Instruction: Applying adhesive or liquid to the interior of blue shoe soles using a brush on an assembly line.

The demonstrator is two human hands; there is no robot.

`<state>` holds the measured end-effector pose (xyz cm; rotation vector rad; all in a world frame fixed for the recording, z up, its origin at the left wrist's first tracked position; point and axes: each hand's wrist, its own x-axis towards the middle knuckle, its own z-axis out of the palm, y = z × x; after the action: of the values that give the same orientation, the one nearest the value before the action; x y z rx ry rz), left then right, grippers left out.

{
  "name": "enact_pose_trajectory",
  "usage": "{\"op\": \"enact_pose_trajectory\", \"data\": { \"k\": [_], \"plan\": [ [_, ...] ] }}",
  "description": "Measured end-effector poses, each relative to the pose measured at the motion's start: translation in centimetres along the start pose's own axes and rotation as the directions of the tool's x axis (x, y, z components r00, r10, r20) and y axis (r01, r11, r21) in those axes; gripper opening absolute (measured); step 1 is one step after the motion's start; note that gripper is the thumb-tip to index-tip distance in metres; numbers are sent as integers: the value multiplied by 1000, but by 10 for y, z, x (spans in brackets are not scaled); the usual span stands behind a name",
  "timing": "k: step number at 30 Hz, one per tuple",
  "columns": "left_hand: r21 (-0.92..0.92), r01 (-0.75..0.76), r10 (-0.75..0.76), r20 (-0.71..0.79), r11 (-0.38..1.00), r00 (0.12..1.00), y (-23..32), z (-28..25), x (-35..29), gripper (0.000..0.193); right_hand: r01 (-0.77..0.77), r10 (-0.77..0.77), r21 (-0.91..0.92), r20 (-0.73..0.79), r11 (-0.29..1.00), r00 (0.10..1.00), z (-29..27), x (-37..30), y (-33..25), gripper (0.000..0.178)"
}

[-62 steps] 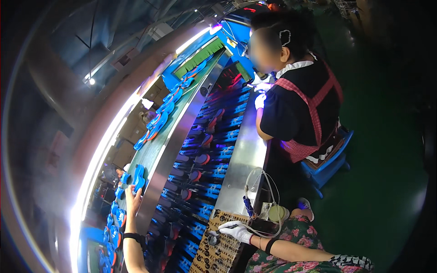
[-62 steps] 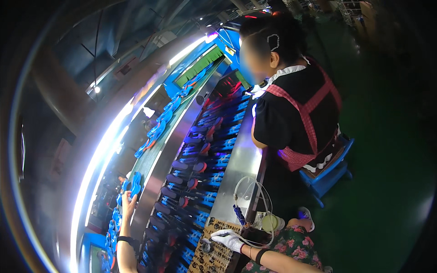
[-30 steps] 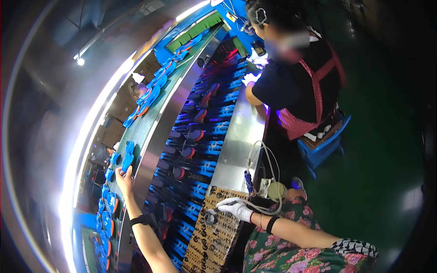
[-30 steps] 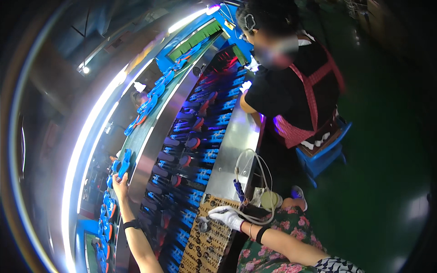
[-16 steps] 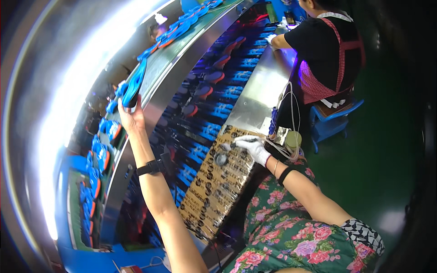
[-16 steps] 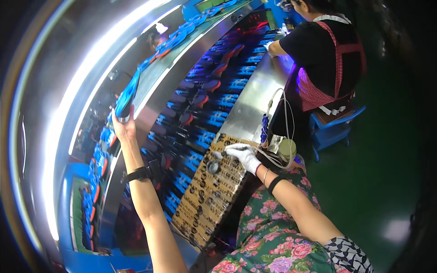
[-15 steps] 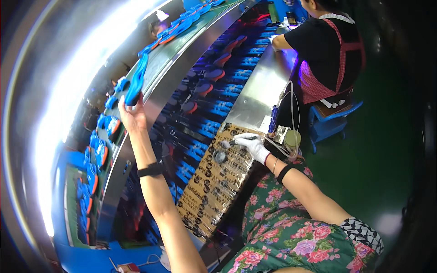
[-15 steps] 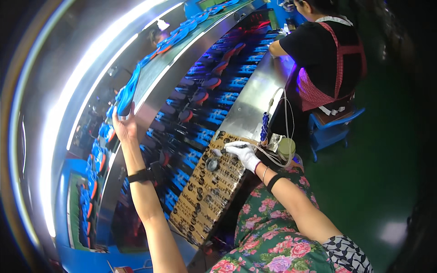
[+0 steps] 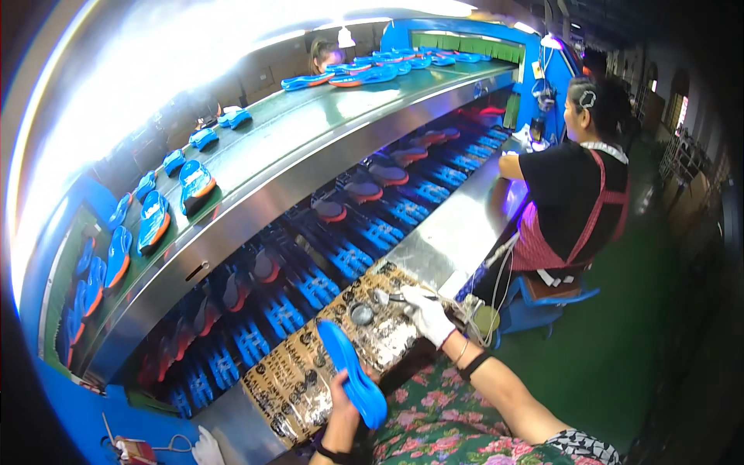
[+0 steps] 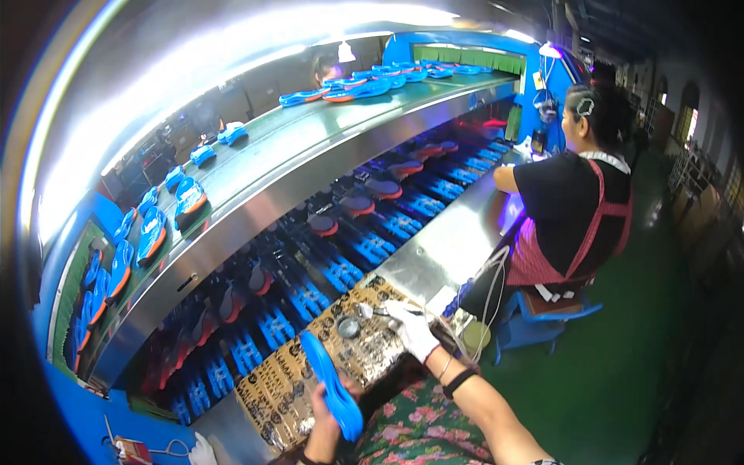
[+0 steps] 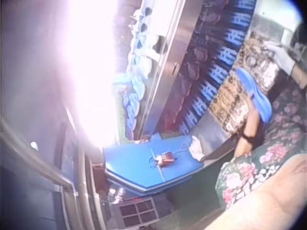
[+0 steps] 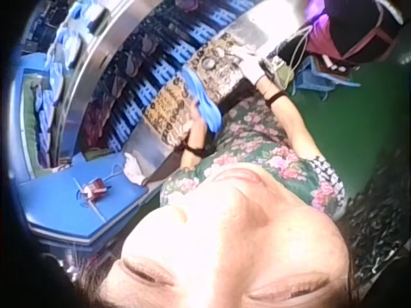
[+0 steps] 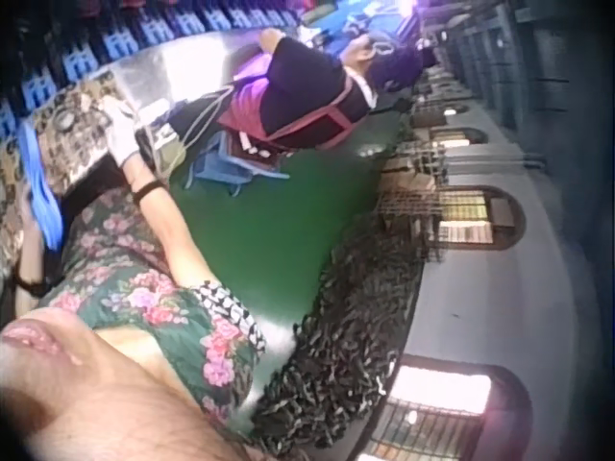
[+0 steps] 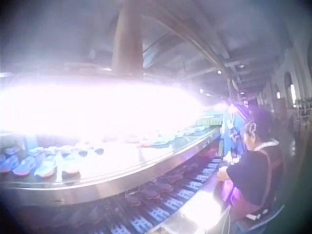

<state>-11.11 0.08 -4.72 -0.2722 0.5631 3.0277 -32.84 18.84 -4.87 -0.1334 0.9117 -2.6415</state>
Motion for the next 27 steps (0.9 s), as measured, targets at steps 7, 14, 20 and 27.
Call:
{"op": "enact_pose_trajectory", "data": {
  "k": [7, 14, 20, 27],
  "plan": [
    [148, 33, -26, -50, 988, 998, -28, 18, -1, 80, -152, 130, 131, 167, 980, 977, 56, -32, -31, 26],
    [-84, 150, -151, -1, 985, 989, -22, 38, 44, 90, -191, 198, -52, 304, 980, 932, 100, -78, -63, 25],
    [-298, 18, 38, 181, 954, 983, -27, 41, 61, 88, 196, -24, -459, 354, 867, 935, 111, -86, -82, 23],
    [-249, -54, 71, 59, 967, 996, -21, 82, 66, 87, 384, -194, -602, 357, 700, 914, 113, -92, -107, 25]
  ]
}}
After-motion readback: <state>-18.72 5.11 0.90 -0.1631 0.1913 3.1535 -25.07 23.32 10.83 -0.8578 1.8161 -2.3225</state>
